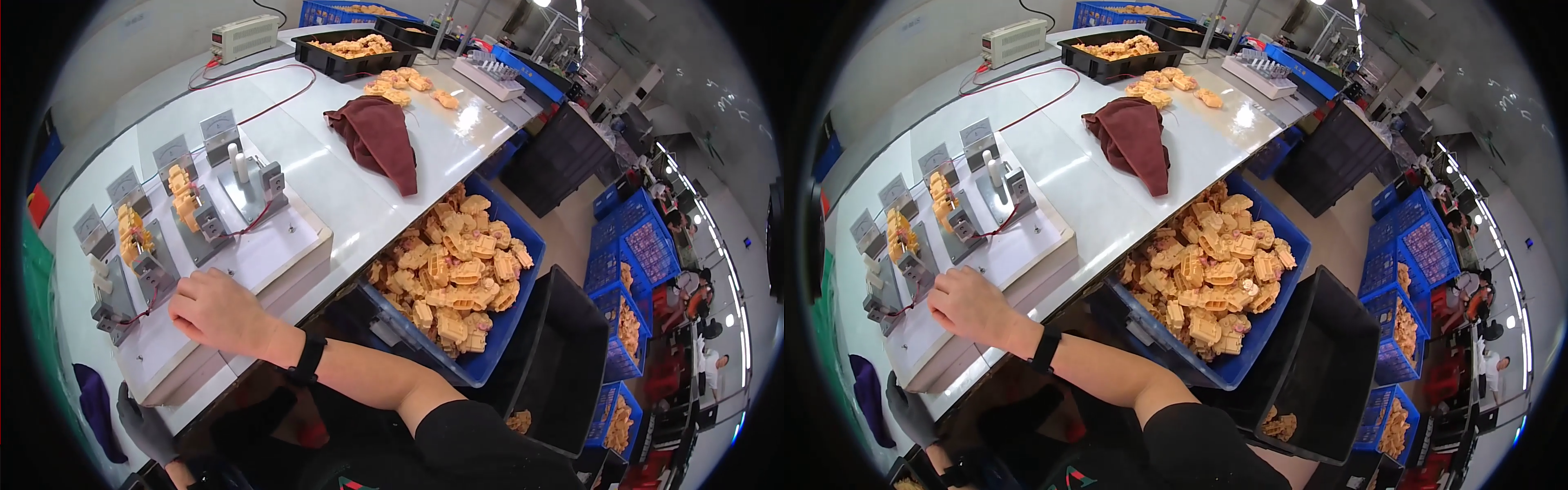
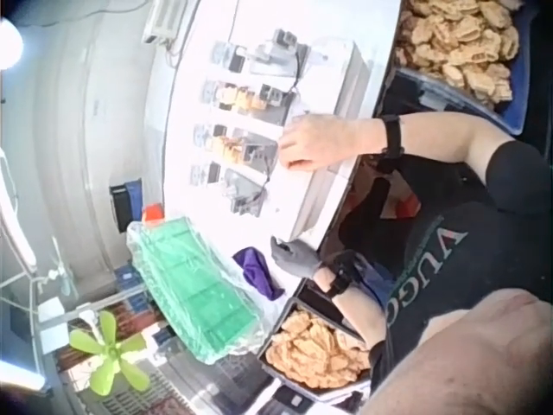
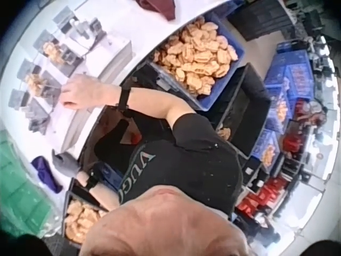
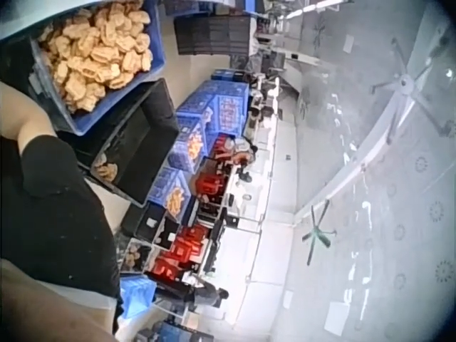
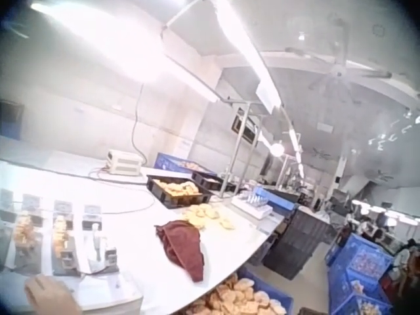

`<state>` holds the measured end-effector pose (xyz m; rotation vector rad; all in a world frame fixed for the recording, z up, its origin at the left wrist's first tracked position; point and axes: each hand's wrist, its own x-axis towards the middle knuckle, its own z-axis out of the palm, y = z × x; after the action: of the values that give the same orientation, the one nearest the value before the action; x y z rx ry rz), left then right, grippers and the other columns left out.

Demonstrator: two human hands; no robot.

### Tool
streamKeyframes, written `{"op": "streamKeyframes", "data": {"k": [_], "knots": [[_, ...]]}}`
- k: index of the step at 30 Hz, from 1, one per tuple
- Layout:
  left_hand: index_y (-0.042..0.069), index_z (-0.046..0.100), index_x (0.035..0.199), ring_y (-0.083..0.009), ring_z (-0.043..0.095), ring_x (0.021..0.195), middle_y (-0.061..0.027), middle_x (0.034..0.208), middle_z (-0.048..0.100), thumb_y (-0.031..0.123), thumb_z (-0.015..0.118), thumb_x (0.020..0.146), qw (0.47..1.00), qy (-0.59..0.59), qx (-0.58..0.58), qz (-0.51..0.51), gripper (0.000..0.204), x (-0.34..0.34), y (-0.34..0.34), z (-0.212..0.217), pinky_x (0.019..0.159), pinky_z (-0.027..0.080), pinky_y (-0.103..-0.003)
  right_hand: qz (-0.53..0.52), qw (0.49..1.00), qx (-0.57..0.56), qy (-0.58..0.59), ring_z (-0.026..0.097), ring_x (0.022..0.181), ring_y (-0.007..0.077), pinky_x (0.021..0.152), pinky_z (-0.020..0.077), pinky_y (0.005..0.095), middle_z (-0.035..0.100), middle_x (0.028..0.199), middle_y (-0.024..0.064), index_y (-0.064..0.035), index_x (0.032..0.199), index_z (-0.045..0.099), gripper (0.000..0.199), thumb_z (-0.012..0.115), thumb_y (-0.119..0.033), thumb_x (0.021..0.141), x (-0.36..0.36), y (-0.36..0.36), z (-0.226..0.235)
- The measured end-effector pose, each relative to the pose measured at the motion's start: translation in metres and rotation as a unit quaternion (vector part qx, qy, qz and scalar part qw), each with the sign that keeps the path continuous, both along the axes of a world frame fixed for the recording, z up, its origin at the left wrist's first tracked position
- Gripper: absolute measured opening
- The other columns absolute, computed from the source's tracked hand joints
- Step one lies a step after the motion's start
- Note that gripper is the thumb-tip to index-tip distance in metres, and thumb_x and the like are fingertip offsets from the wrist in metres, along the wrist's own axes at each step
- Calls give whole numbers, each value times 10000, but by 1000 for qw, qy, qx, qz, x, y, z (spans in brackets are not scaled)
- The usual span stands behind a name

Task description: Testing electrical components of plastic toy parts using a specialized voltmeter rig and sorting them into bins.

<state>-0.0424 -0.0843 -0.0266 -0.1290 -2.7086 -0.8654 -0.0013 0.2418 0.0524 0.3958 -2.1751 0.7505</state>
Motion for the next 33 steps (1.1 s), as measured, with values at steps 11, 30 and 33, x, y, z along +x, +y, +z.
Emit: {"op": "streamKeyframes", "data": {"k": [11, 30, 33], "knots": [[-36, 497, 1359, -313, 536, 1238, -190, 1339, 552, 46, 473, 939, 1000, -4, 5, -3, 428, 0, -9, 2, 1060, 399, -372, -5, 1000, -12, 15, 557, 780, 216, 712, 437, 349, 540, 792, 30, -103, 771, 576, 118, 689, -130, 792, -5, -8, -4], [22, 637, 1191, -289, 616, 897, -145, 950, 643, -7, 548, 816, 997, 52, -45, 30, 386, 12, 22, 18, 814, 491, -388, 27, 999, -8, -45, 613, 799, 282, 729, 483, 401, 600, 792, 66, -94, 797, 626, 78, 683, -147, 800, -3, 0, 5], [65, 655, 1119, -315, 570, 768, -132, 816, 599, 92, 611, 856, 985, 154, -76, -11, 268, 14, 37, 29, 708, 453, -442, 9, 999, 14, -50, 611, 742, 250, 691, 474, 371, 602, 761, 33, -110, 813, 643, 67, 706, -117, 792, 3, 7, 11]]}}
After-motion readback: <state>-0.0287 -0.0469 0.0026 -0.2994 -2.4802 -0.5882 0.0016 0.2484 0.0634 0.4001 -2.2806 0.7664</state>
